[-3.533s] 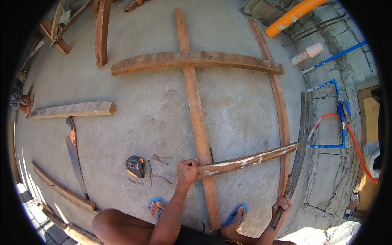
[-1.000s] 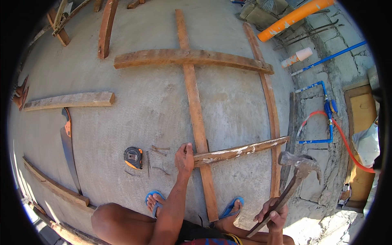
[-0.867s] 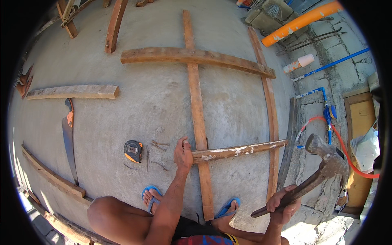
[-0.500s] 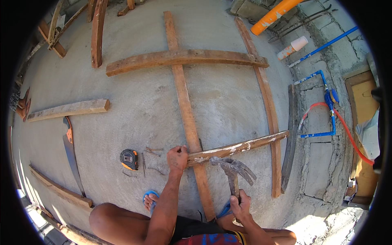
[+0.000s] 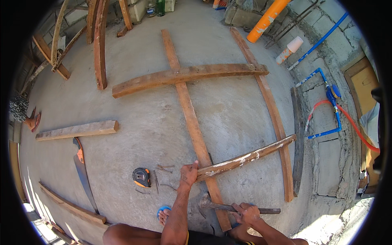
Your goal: The person measures a wooden frame with a tape measure, then uses a hammer to drive nails into the frame to join the pieces. The person adjusts the frame position and continues hammering nails at different points.
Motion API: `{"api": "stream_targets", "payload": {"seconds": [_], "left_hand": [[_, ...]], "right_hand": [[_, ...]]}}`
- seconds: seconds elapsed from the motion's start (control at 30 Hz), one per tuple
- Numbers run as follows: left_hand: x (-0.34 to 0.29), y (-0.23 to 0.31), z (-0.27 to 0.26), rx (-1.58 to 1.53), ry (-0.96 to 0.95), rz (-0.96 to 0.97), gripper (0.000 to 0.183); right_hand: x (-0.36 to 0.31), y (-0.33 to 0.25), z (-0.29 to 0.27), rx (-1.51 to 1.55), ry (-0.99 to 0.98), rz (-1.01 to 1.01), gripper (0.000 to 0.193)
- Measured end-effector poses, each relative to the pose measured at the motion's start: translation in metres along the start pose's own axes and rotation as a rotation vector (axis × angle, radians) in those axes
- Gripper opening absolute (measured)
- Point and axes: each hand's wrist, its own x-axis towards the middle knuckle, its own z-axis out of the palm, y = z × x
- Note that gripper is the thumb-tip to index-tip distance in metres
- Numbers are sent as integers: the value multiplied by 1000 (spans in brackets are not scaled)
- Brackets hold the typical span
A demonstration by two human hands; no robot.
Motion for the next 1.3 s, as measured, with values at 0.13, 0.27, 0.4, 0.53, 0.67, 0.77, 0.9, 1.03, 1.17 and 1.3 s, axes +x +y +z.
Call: {"api": "stream_targets", "payload": {"seconds": [0.13, 0.27, 0.4, 0.53, 0.67, 0.77, 0.9, 1.03, 1.17, 1.3], "left_hand": [[-5, 6, 0, -12, 20, 30, 48], [-9, 18, -2, -3, 22, -59, 47], [-13, 24, -1, -36, 62, -112, 45], [-10, 18, 4, -100, 76, -84, 43], [-4, 10, 7, -132, 83, -98, 37], [-5, 9, 9, -141, 166, -99, 36], [-10, 14, 8, 106, 211, -128, 39], [-6, 14, 6, 102, 127, -69, 40], [1, 6, 4, 50, 71, 35, 41], [3, 2, 1, 33, 11, 12, 45]], "right_hand": [[-5, -11, -10, 26, -61, 11, 39], [-3, -25, -20, -42, -62, -52, 41], [4, -14, -25, 40, -78, 82, 41], [1, -2, -29, 98, -37, 70, 41], [-10, -19, -36, 421, 147, 81, 35], [-15, -33, -46, 598, 316, 224, 39], [-24, -29, -68, 1038, 625, 186, 50], [-30, -17, -74, 902, 667, 172, 50], [-22, -14, -47, 514, 329, 83, 43], [-6, -5, -11, 273, 6, 43, 46]]}}
